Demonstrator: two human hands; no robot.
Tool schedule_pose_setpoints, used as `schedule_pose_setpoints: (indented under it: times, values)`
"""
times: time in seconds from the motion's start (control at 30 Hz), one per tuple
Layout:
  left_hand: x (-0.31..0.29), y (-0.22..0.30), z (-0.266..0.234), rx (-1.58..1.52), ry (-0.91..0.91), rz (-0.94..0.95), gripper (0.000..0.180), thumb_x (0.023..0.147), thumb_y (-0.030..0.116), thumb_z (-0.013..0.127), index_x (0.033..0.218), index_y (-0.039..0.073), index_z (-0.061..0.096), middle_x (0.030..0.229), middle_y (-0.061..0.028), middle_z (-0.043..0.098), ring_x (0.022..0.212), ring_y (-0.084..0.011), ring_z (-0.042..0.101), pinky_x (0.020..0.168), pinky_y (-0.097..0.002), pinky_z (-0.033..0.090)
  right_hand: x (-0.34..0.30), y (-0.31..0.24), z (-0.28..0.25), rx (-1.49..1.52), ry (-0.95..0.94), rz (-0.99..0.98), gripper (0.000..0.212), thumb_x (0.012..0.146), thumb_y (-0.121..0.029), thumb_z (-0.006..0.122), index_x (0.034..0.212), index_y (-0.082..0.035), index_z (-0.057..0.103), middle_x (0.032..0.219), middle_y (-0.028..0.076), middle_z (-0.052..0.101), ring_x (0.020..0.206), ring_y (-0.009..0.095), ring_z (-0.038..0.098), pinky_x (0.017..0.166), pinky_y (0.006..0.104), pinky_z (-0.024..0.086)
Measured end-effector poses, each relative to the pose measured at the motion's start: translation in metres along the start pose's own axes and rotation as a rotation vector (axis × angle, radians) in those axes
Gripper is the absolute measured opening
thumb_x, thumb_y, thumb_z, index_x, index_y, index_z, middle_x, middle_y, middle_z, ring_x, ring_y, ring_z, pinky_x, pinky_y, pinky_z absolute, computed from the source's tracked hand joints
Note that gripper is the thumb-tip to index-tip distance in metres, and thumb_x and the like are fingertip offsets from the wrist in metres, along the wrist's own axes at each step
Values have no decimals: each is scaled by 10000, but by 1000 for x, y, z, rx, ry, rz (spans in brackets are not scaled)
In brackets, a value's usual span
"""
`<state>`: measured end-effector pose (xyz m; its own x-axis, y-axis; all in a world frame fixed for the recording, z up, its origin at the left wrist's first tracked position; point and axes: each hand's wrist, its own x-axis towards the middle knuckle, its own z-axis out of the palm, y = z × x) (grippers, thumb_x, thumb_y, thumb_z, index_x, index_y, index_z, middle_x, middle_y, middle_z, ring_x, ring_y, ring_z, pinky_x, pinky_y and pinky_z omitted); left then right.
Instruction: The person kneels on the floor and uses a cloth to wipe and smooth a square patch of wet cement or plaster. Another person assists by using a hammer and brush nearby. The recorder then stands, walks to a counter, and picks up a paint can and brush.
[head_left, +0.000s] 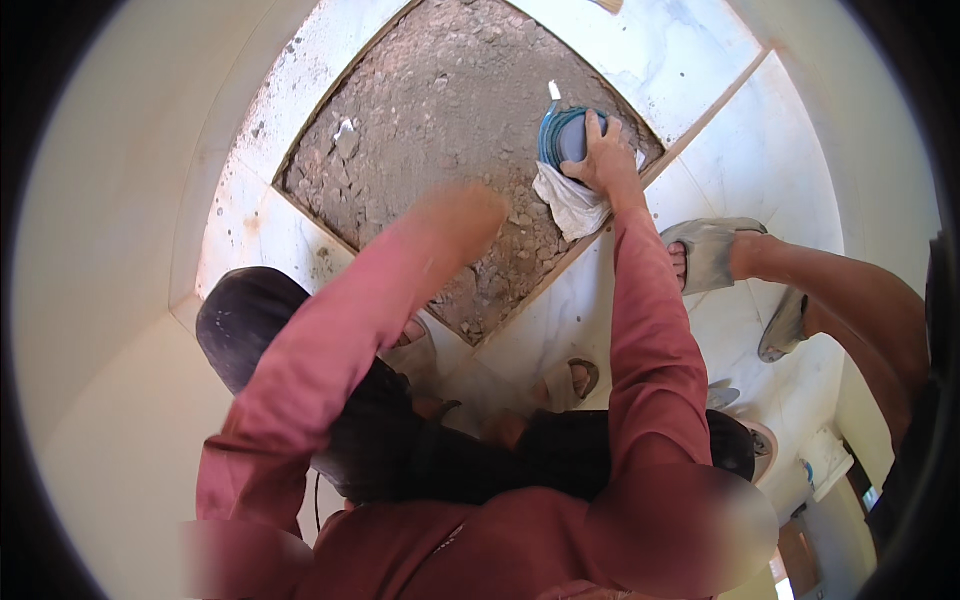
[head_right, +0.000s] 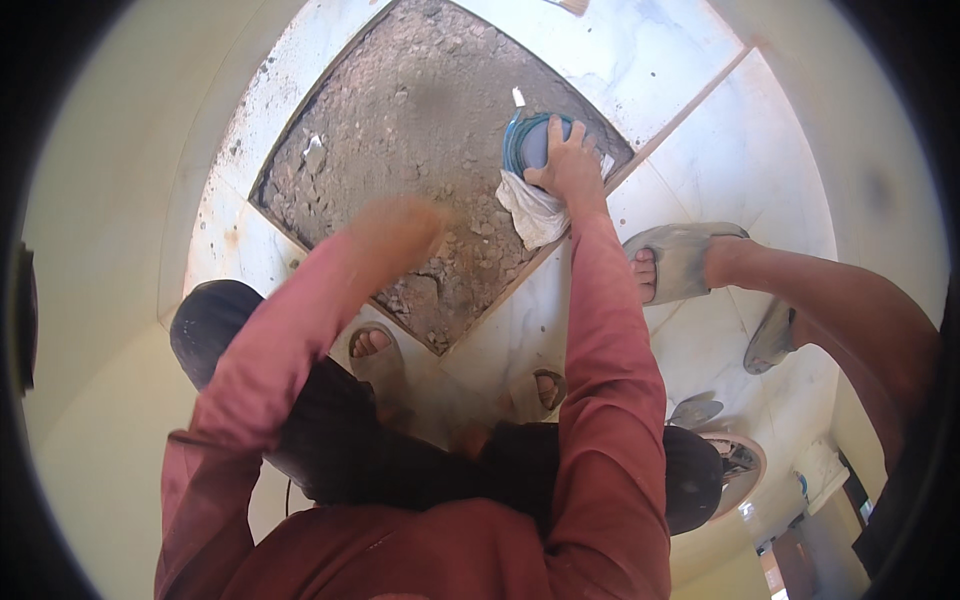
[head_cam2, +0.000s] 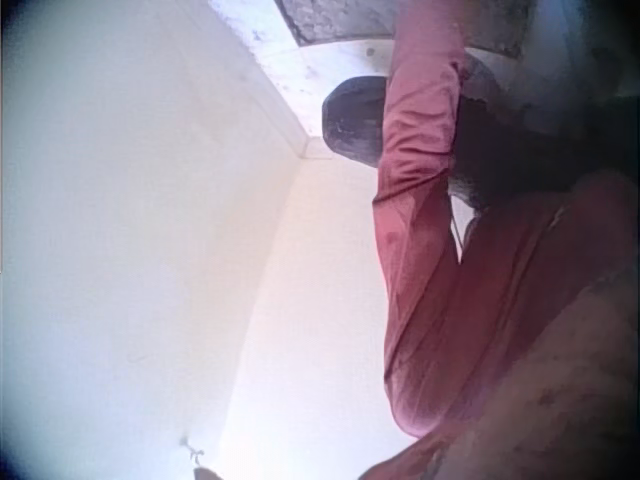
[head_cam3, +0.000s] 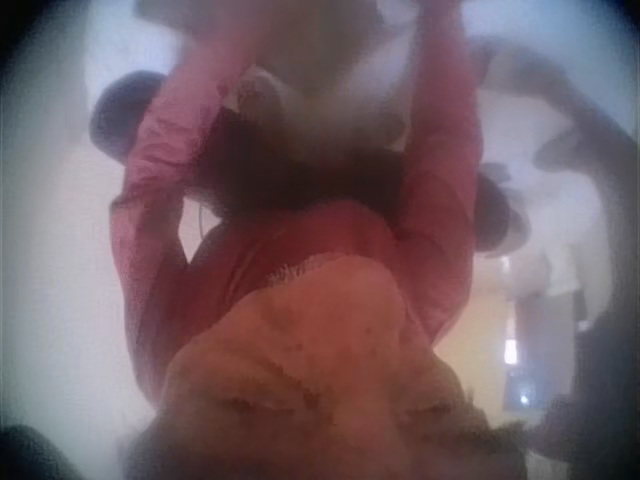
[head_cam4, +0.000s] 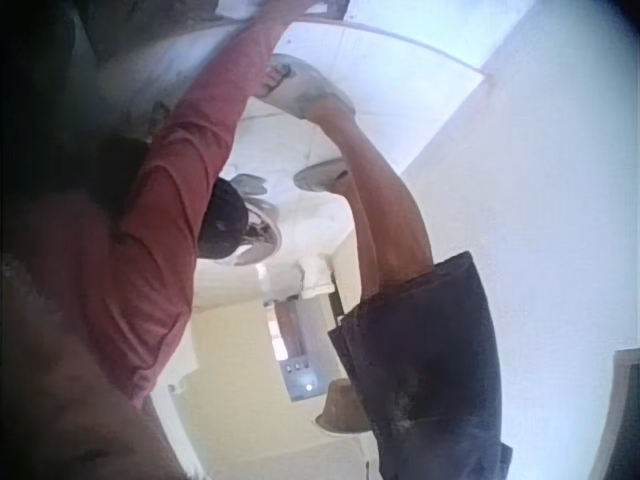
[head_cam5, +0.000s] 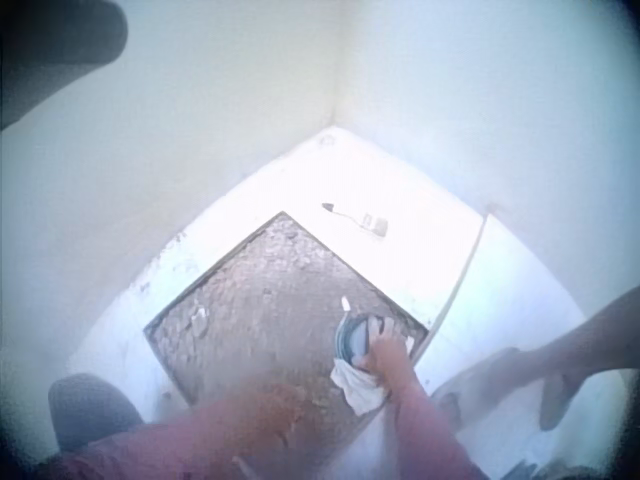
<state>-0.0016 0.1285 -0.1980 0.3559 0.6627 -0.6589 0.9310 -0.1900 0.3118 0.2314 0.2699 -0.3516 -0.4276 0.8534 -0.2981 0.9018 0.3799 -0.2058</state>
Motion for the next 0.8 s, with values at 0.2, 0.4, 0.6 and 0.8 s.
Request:
schedule_pose_setpoints:
  times: [0.2, 0.4, 0.6, 0.8]
  values:
    - [141, -33, 22, -333, 457, -297, 202, 1007, 223, 601, 1114, 63, 664, 1111, -221, 748, 1046, -428, 721, 909, -557, 561, -3, 10, -8, 190, -36, 35, 1101, 692, -430, 864, 1618, -69, 387, 1574, 329, 372, 1380, 496, 512, 1134, 501, 474]
    - [184, -3, 50, -473, 529, -365, 343, 989, 364, 689, 1118, 55, 614, 1056, -212, 753, 1014, -420, 734, 861, -547, 573, -6, 11, -11, 213, -55, 49, 1156, 683, -416, 907, 1633, -71, 345, 1608, 341, 297, 1425, 500, 465, 1177, 479, 440]
    - [206, -2, 61, -452, 598, -426, 415, 946, 386, 753, 1116, 61, 558, 1022, -189, 743, 957, -384, 755, 808, -517, 589, -5, 12, -5, 287, -48, 29, 1133, 681, -394, 903, 1634, -98, 366, 1606, 342, 300, 1384, 534, 495, 1147, 507, 470]
    - [220, -2, 72, -443, 632, -416, 406, 930, 335, 756, 1134, 54, 547, 1046, -182, 726, 916, -391, 752, 791, -510, 594, -6, 14, -7, 310, -39, 4, 1152, 672, -379, 927, 1634, -100, 357, 1582, 342, 308, 1372, 521, 510, 1118, 505, 499]
